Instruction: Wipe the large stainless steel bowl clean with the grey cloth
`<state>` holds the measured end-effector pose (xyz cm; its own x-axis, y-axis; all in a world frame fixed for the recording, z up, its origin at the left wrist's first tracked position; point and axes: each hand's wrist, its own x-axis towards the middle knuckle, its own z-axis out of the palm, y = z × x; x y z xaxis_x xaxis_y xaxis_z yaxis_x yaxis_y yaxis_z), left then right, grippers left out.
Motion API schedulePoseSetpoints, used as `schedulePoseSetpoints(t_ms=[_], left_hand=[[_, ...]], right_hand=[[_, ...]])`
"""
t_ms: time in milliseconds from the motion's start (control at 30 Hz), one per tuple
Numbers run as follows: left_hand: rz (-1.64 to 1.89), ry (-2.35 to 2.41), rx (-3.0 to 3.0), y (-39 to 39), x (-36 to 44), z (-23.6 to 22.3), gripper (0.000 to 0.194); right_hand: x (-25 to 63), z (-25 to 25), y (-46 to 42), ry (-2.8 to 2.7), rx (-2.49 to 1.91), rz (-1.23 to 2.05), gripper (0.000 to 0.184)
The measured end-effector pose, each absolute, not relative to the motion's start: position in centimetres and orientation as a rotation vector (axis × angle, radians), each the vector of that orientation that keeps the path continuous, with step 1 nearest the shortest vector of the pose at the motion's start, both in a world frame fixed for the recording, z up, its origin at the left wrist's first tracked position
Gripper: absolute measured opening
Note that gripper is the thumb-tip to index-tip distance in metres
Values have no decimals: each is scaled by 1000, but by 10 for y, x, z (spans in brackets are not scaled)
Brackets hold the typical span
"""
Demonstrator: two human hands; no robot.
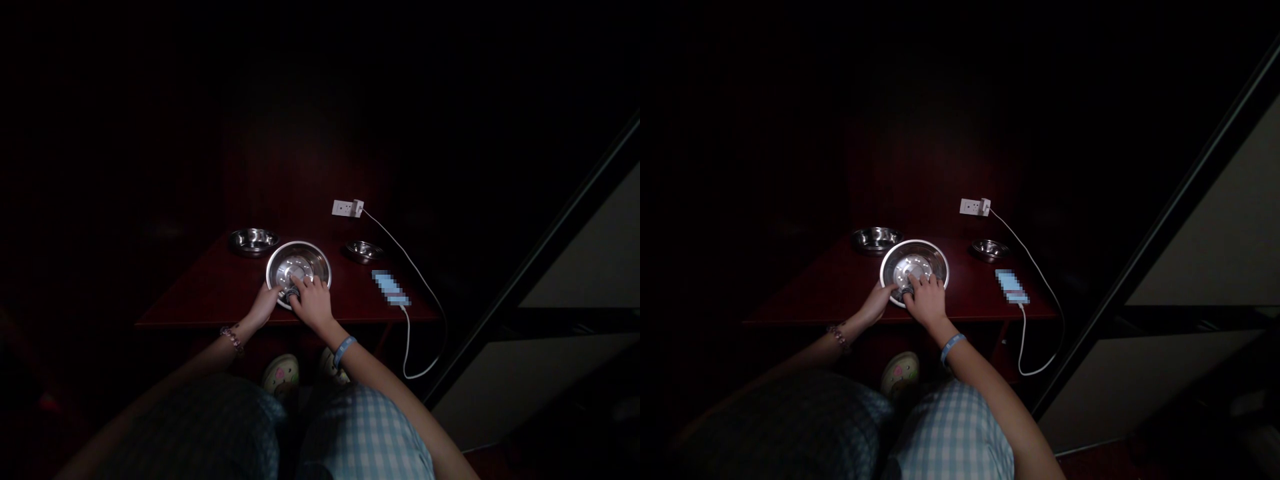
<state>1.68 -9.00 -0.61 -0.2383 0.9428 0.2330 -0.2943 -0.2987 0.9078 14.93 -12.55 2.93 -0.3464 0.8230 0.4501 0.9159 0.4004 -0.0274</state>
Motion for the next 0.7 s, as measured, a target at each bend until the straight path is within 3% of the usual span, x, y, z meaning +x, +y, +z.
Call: schedulePoseSetpoints(t_ms=[700], left_hand=[[1685, 931, 1038, -93, 18, -3, 44]], right_hand=[[152, 21, -124, -2224, -1482, -346, 50]])
